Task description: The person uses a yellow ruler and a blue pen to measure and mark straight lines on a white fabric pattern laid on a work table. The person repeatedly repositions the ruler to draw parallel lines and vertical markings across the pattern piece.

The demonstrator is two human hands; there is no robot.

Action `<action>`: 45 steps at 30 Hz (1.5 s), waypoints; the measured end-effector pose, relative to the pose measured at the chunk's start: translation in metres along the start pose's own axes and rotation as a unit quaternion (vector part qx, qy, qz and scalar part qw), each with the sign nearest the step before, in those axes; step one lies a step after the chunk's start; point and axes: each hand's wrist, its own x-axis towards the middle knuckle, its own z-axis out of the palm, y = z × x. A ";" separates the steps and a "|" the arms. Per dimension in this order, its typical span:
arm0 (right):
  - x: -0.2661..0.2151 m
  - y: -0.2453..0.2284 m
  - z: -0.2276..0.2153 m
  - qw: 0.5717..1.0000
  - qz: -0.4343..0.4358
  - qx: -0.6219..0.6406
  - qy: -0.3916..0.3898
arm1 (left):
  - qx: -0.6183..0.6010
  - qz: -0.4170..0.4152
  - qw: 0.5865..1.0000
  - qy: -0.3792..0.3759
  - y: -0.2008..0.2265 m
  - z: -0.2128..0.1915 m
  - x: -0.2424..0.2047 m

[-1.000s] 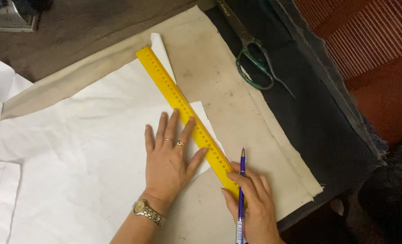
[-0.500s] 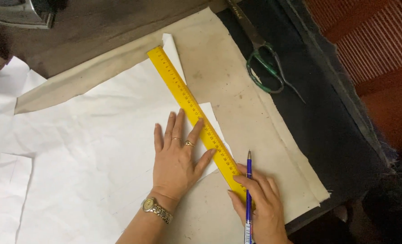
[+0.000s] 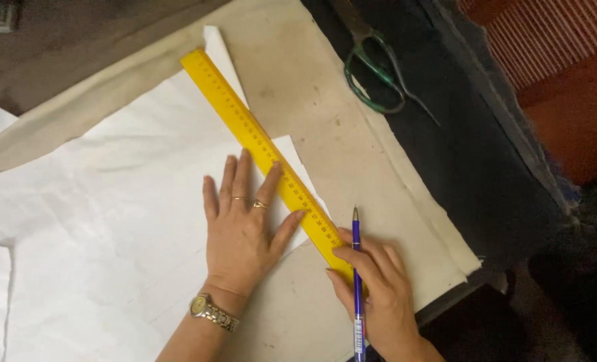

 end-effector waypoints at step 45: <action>-0.004 0.000 0.002 1.000 0.025 0.011 -0.003 | 0.017 -0.004 0.999 -0.031 0.002 -0.002 0.002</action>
